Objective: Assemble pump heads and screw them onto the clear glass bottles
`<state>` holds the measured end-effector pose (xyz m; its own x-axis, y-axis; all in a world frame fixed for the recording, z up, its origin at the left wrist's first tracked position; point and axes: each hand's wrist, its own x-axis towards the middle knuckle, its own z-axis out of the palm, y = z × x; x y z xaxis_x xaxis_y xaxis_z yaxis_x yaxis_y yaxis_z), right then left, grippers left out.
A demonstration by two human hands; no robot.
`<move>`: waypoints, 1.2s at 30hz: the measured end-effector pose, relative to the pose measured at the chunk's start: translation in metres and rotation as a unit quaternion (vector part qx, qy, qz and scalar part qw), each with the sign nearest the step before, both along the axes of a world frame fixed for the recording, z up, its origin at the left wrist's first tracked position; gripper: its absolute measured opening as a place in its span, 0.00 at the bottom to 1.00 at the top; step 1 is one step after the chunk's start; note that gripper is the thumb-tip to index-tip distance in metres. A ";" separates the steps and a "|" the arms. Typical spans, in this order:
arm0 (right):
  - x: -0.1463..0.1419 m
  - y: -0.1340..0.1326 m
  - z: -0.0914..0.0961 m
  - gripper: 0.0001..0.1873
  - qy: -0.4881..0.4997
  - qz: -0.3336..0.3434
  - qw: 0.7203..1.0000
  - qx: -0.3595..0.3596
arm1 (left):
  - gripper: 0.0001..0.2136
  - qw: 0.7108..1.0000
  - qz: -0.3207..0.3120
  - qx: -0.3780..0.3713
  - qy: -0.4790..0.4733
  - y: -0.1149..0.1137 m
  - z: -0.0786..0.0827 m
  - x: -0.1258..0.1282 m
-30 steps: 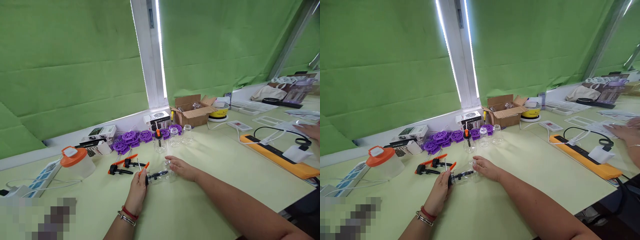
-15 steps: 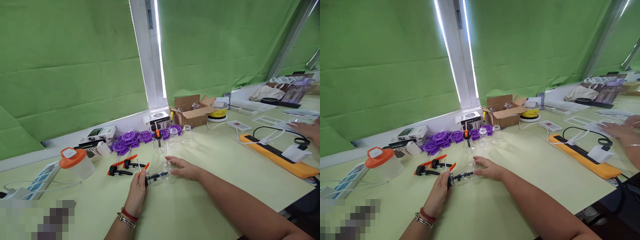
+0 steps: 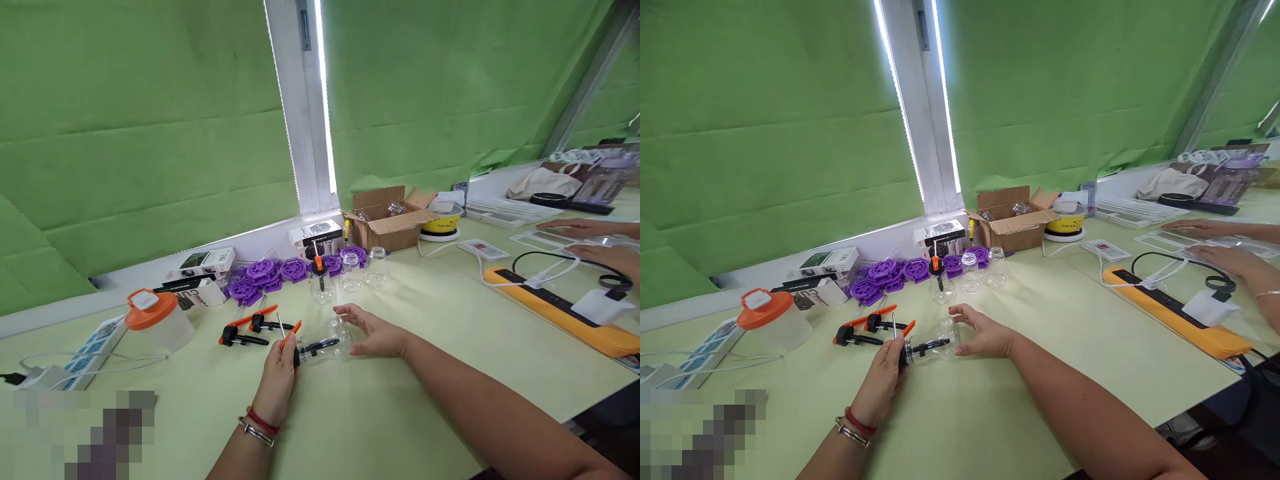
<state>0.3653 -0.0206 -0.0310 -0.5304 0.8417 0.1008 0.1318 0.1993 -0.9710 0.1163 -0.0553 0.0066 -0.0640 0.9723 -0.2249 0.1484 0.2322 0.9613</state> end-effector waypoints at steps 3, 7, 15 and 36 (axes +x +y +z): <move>-0.001 0.001 0.000 0.40 0.001 -0.018 1.000 0.005 | 0.24 1.000 -0.002 -0.025 -0.012 0.000 0.003 0.001; -0.006 -0.001 0.008 0.33 -0.038 -0.046 0.998 0.003 | 0.25 0.997 -0.011 -0.072 -0.031 -0.001 0.006 0.002; -0.016 -0.003 0.012 0.32 -0.072 -0.075 0.995 0.012 | 0.24 0.996 -0.012 -0.077 -0.042 -0.001 0.003 0.002; -0.015 -0.006 0.017 0.34 -0.075 -0.040 0.996 -0.005 | 0.24 0.997 -0.009 -0.061 -0.038 0.000 0.000 0.001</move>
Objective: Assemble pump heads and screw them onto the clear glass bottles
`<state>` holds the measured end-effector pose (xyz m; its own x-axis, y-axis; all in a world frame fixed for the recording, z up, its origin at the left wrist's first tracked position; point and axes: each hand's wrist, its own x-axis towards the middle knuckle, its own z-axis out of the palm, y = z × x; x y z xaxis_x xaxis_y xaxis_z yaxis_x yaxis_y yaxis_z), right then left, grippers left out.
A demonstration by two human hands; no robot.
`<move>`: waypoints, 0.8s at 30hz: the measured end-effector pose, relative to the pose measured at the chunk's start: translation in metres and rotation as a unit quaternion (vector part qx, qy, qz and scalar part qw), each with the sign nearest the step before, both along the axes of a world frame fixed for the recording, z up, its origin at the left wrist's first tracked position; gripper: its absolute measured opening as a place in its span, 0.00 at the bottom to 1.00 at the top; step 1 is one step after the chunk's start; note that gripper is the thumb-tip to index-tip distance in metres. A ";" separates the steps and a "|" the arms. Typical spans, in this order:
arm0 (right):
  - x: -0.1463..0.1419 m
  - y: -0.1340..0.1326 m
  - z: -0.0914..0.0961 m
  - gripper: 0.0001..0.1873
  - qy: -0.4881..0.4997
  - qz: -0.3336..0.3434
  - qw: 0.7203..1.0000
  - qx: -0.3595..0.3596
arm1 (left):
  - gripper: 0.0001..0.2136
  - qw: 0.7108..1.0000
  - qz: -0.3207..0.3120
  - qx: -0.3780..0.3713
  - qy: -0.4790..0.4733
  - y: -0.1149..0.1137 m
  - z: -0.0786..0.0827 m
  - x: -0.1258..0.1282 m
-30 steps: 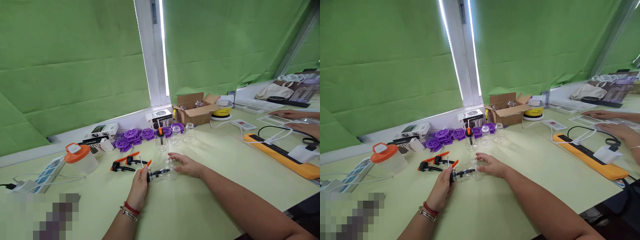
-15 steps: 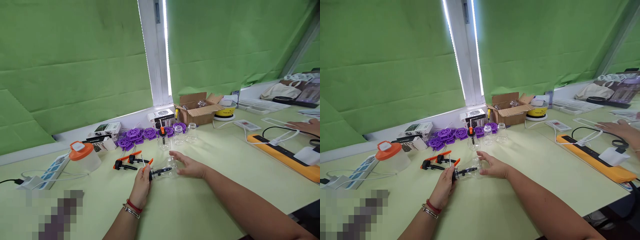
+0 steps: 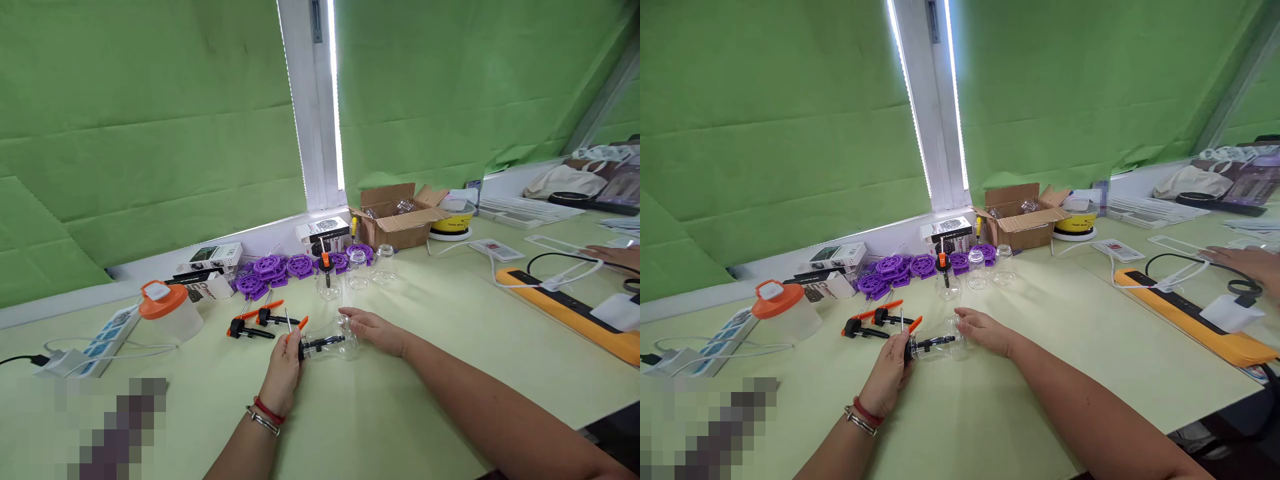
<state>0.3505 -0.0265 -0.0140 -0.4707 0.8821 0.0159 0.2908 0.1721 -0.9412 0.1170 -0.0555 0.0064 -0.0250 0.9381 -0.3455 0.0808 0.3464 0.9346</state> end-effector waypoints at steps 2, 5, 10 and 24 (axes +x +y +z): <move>-0.003 -0.001 0.001 0.37 0.003 -0.012 1.000 -0.007 | 0.24 1.000 0.007 -0.004 -0.002 0.000 -0.002 -0.001; -0.001 0.000 -0.001 0.38 0.009 -0.016 1.000 -0.006 | 0.24 1.000 0.009 0.008 -0.001 0.001 -0.002 -0.001; 0.013 0.005 -0.015 0.50 0.046 0.046 0.998 -0.003 | 0.25 0.999 0.005 0.032 -0.004 0.000 -0.001 0.000; 0.005 0.002 -0.002 0.32 -0.001 0.000 1.000 0.007 | 0.22 1.000 0.008 -0.014 -0.021 -0.001 0.003 0.001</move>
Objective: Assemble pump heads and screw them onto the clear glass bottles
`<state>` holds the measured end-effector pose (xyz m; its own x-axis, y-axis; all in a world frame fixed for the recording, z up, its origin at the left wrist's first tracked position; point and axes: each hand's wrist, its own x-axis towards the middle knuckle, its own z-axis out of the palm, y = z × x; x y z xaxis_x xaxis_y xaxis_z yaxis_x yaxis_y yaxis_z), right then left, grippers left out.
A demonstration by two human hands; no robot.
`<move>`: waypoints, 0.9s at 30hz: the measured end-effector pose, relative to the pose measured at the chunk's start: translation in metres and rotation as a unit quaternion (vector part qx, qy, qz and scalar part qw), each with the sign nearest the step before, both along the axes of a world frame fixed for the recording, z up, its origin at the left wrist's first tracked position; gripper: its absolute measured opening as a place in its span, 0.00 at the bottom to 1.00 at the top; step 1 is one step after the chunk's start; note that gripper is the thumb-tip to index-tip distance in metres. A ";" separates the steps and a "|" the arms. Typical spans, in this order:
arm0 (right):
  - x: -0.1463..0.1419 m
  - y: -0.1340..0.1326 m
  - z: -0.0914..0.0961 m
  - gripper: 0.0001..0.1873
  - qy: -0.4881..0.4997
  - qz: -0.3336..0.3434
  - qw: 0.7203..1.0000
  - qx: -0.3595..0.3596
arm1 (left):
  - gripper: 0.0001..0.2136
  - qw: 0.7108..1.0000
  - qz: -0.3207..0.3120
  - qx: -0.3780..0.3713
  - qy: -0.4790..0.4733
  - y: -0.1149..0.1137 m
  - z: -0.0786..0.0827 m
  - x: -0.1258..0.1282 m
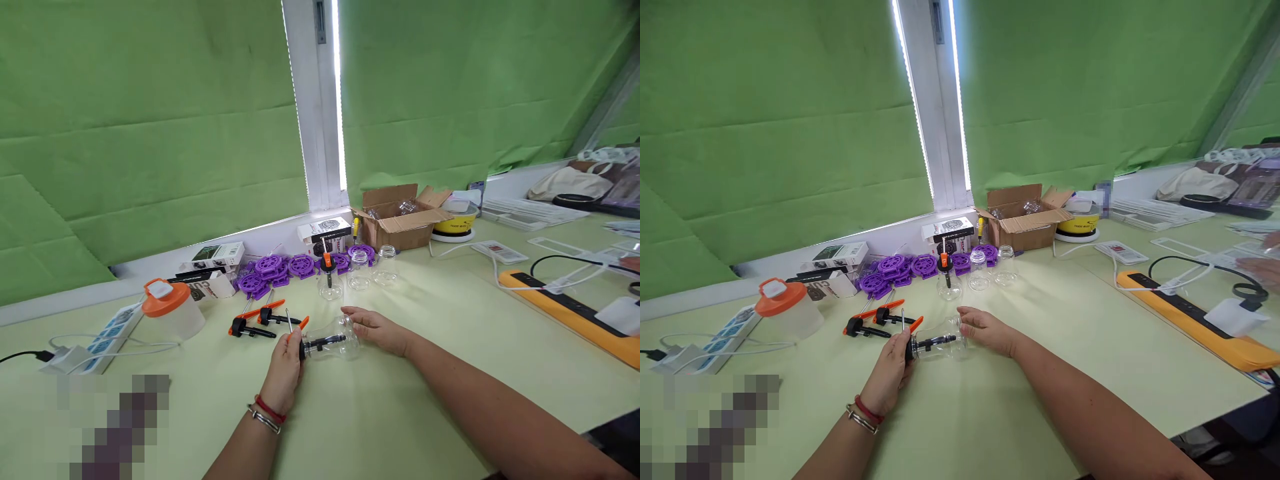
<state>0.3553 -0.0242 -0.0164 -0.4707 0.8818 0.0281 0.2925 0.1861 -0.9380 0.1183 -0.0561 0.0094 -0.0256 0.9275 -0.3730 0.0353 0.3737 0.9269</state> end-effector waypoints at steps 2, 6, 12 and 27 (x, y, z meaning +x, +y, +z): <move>-0.003 -0.002 0.003 0.34 -0.006 -0.006 1.000 0.001 | 0.22 1.000 -0.001 0.000 -0.003 0.000 0.000 0.000; -0.004 -0.002 0.002 0.37 -0.007 -0.008 1.000 0.002 | 0.22 1.000 -0.006 0.003 -0.004 0.000 0.000 0.000; 0.009 0.003 -0.014 0.51 0.024 0.048 0.998 0.015 | 0.24 1.000 -0.021 -0.003 0.001 0.002 -0.002 -0.001; 0.008 0.005 -0.009 0.34 0.000 0.042 0.999 0.023 | 0.21 1.000 -0.009 -0.006 0.003 0.002 -0.001 0.000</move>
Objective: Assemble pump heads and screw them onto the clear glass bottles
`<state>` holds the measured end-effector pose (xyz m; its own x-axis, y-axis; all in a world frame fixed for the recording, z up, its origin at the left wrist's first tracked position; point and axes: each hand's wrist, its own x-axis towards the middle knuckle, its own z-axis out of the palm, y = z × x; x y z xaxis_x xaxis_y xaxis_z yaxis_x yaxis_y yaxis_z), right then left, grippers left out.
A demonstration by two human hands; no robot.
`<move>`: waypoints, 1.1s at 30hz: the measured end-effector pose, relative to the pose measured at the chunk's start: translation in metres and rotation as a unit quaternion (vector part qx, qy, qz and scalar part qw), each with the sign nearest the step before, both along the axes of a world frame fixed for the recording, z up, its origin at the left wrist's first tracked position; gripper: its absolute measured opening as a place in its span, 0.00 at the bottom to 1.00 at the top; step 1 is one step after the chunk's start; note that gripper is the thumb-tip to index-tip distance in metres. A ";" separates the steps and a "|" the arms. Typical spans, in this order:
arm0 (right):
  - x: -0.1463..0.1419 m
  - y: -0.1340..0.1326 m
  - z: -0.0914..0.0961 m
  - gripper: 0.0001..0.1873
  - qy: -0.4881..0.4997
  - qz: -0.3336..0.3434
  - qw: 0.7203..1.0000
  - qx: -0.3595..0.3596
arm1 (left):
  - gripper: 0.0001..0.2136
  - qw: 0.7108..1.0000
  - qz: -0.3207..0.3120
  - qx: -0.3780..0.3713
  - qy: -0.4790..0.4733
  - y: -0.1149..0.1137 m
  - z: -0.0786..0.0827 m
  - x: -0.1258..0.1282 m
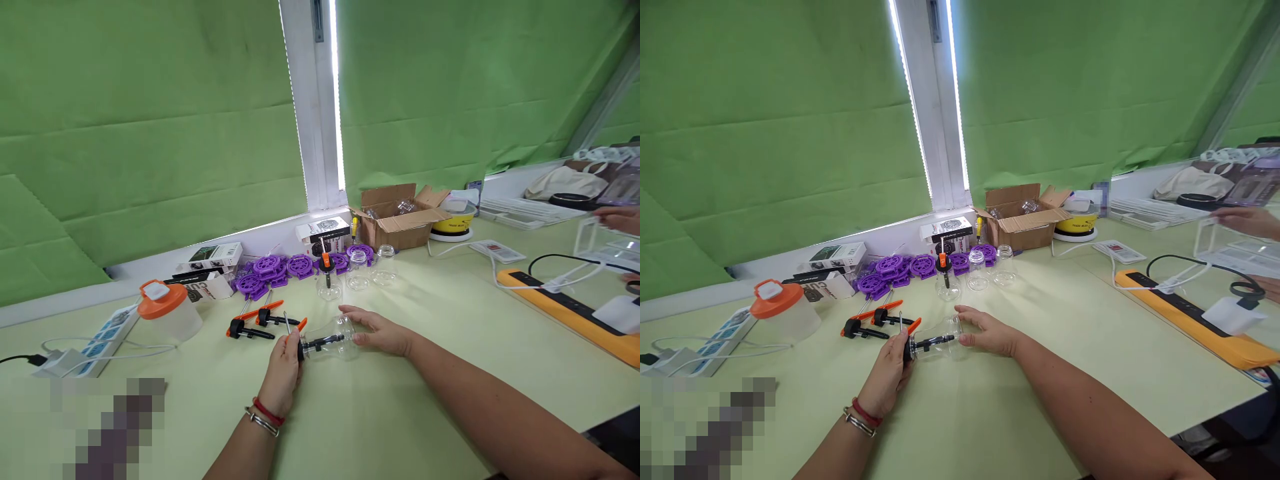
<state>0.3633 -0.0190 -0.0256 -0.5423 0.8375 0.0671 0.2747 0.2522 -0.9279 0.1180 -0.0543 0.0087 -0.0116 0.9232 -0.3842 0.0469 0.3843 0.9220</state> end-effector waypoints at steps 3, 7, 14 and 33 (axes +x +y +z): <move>-0.005 -0.003 0.008 0.30 -0.014 -0.011 1.000 -0.014 | 0.21 1.000 0.001 0.007 0.001 0.000 0.000 0.000; -0.015 -0.007 0.014 0.35 -0.016 -0.049 0.998 -0.028 | 0.21 1.000 -0.006 0.023 0.006 -0.001 0.000 0.000; -0.007 -0.006 0.010 0.38 -0.013 -0.030 0.999 -0.027 | 0.24 0.999 -0.017 0.026 0.028 -0.002 0.003 0.000; -0.002 -0.003 0.008 0.28 -0.020 0.000 1.000 0.007 | 0.24 0.996 0.001 0.071 0.050 -0.002 0.000 0.000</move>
